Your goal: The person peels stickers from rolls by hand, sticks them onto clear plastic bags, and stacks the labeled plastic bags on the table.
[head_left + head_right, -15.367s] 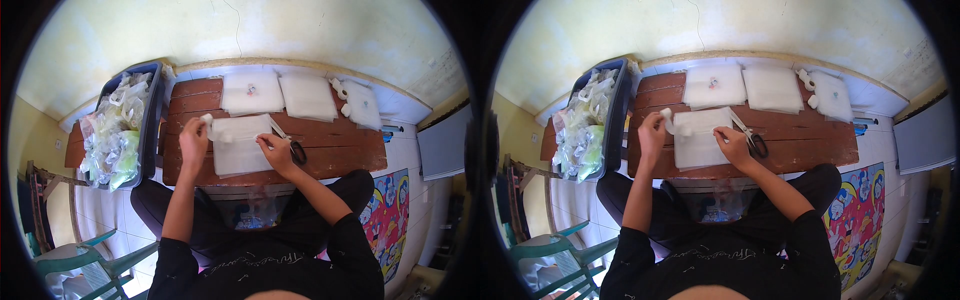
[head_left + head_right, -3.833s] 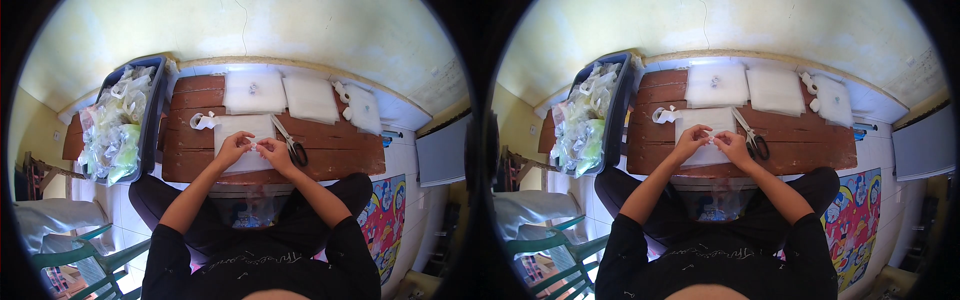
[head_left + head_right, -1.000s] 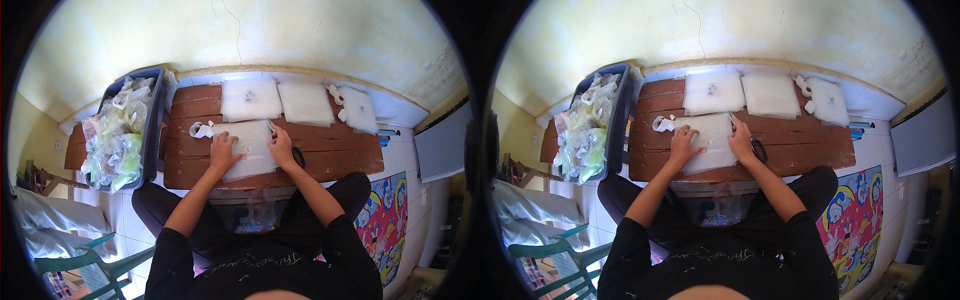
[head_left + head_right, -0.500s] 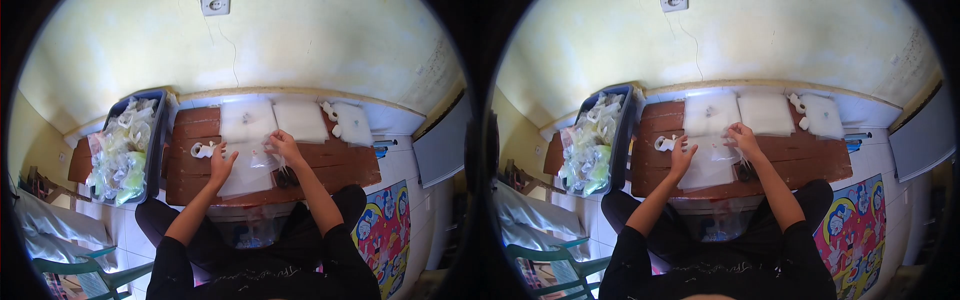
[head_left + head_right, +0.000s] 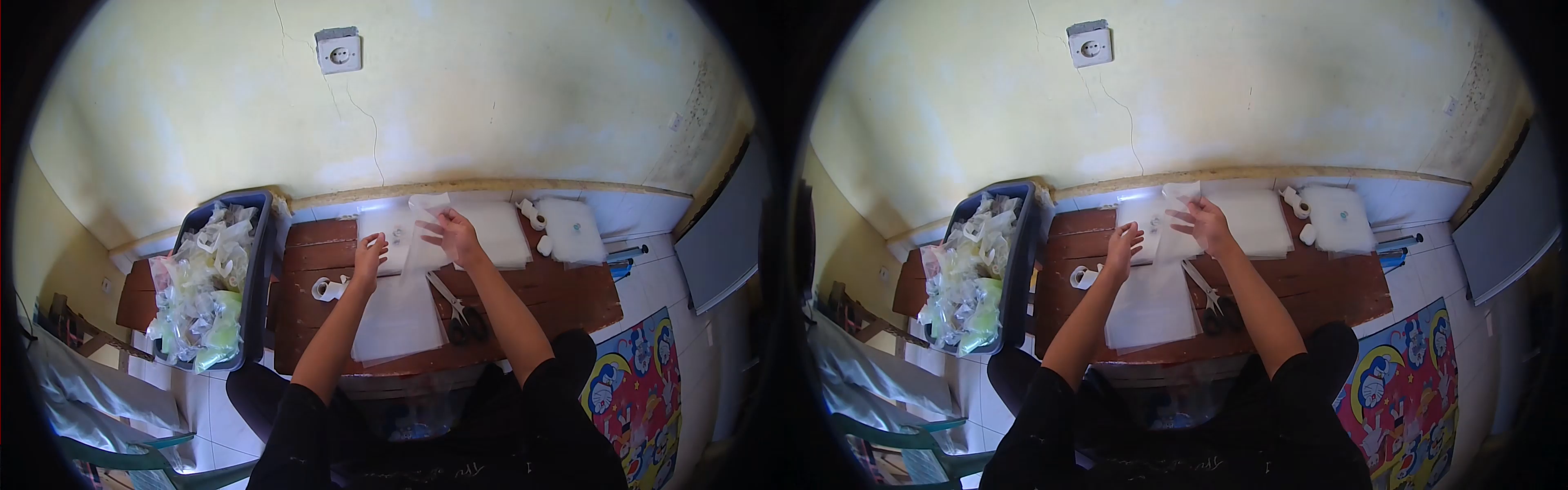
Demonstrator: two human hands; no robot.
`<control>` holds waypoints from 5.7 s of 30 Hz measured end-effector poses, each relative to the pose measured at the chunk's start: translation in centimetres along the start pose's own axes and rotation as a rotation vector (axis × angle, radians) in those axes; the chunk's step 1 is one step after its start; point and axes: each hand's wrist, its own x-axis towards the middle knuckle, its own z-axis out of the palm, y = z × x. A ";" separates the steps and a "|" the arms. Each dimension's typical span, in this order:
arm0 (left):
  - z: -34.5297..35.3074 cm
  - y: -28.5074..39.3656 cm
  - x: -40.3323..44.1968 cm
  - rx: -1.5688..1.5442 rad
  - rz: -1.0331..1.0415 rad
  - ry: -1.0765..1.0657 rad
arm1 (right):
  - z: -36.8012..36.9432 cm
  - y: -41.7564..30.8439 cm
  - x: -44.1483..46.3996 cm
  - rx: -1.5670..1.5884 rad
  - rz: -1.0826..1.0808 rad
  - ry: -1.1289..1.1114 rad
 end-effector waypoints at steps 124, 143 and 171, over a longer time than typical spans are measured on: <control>-3.7 4.9 -15.3 -0.125 0.315 -0.339 | 8.2 3.8 -11.4 -1.448 -0.677 0.004; -2.6 4.8 -16.0 0.155 0.362 -0.484 | 9.0 1.7 -11.6 -0.863 0.069 -0.212; -1.4 3.3 -16.5 -0.111 0.100 -0.358 | 9.1 3.9 -11.7 -0.898 -0.069 -0.099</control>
